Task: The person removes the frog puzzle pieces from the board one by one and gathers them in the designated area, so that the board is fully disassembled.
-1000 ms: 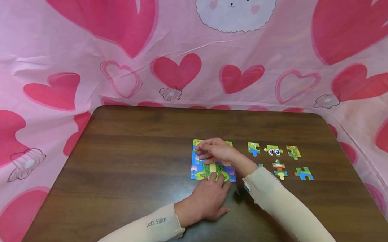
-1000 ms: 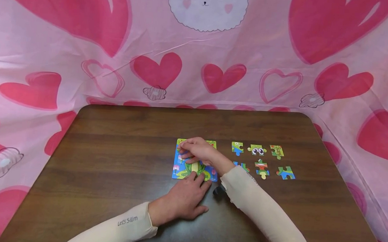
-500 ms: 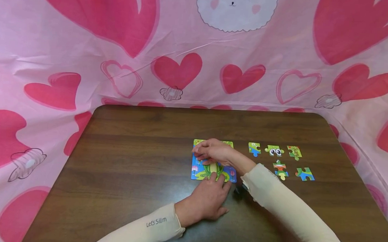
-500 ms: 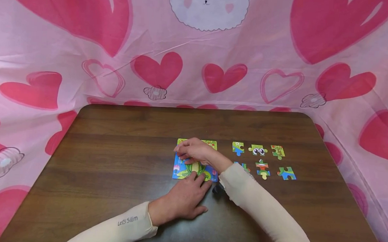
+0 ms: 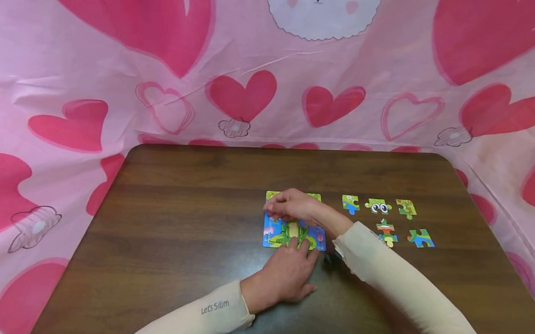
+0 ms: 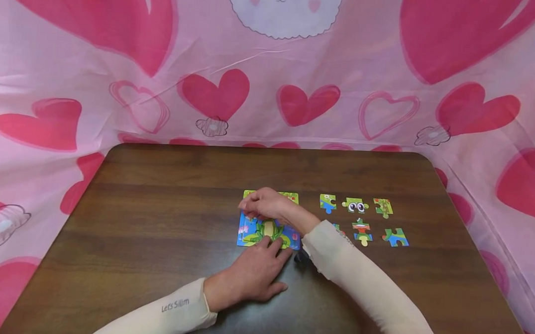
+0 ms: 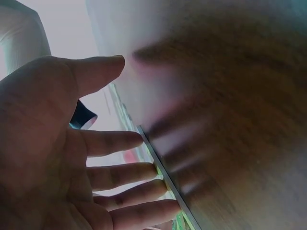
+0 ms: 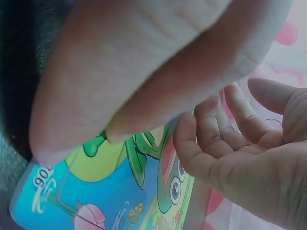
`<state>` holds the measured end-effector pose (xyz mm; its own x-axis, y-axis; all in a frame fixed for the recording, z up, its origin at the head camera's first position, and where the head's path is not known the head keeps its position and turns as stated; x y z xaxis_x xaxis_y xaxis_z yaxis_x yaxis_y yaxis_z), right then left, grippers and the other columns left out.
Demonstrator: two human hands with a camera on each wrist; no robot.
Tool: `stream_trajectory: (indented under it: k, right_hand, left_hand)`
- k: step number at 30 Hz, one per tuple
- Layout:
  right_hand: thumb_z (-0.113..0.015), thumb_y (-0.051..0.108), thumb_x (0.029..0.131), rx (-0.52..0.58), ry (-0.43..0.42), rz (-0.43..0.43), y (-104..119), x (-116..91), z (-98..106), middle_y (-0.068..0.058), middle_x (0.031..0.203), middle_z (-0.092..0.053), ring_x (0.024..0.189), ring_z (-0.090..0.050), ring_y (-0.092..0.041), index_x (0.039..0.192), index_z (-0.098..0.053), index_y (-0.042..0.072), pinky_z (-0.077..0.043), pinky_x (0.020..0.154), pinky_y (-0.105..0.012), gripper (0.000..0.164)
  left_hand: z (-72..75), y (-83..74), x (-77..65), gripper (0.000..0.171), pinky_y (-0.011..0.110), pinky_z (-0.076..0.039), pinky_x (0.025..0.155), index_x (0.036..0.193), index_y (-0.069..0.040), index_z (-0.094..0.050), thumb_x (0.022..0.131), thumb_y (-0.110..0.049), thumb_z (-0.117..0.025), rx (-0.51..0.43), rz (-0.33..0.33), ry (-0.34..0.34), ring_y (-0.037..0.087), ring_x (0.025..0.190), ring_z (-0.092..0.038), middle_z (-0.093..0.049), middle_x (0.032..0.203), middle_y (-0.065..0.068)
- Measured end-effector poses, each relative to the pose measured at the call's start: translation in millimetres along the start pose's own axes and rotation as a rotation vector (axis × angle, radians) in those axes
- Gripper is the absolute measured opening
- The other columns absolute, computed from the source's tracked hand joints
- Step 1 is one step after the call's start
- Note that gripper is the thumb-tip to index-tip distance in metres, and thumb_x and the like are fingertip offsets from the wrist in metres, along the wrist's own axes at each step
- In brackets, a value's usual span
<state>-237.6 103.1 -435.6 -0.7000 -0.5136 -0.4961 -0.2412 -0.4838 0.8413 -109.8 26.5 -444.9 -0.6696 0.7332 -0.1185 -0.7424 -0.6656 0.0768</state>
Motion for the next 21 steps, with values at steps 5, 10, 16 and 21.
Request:
stream_trajectory:
  k: [5,10,16,21]
  right_hand:
    - [-0.062,0.006,0.098,0.000,0.032,0.017,-1.9,1.4,-3.5,-0.012,0.118,-0.071,0.094,-0.063,-0.016,0.125,-0.068,0.001,-0.053,0.078,-0.027,0.028]
    - [-0.055,-0.012,0.090,0.017,0.037,0.059,-4.2,3.3,-7.5,-0.016,0.118,-0.069,0.095,-0.060,-0.020,0.122,-0.067,-0.003,-0.051,0.074,-0.024,0.035]
    - [-0.053,-0.015,0.087,-0.005,0.009,0.092,-7.0,4.3,-9.8,-0.016,0.116,-0.070,0.100,-0.062,-0.021,0.119,-0.068,-0.004,-0.052,0.078,-0.023,0.037]
    - [-0.054,-0.016,0.088,0.002,-0.022,0.100,-5.7,5.2,-6.8,-0.016,0.113,-0.070,0.098,-0.063,-0.021,0.118,-0.068,-0.004,-0.053,0.078,-0.023,0.035]
  left_hand:
    - [0.7,-0.4,-1.2,0.074,0.029,-0.055,0.076,0.139,-0.017,-0.056,0.086,-0.070,-0.063,0.011,0.004,-0.013,0.022,0.102,-0.058,-0.059,0.120,0.005]
    - [0.0,-0.7,-1.1,0.075,0.029,-0.054,0.076,0.141,-0.018,-0.056,0.087,-0.070,-0.062,0.019,0.006,-0.003,0.022,0.103,-0.058,-0.059,0.122,0.005]
    - [0.4,-0.7,-1.6,0.078,0.030,-0.055,0.079,0.144,-0.017,-0.055,0.087,-0.070,-0.062,0.026,0.004,-0.001,0.022,0.105,-0.058,-0.059,0.123,0.005]
    - [1.4,-0.2,-1.8,0.078,0.030,-0.056,0.081,0.145,-0.017,-0.053,0.087,-0.070,-0.062,0.003,0.003,0.013,0.023,0.107,-0.057,-0.058,0.125,0.006]
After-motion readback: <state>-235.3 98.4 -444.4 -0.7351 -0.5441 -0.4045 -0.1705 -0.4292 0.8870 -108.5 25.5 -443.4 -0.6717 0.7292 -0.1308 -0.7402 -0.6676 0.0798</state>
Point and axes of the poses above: each hand's wrist, its own x-axis towards the middle knuckle, its own z-axis out of the back of the hand, y = z × x, the point moved 2 cm from there along x, towards the middle knuckle
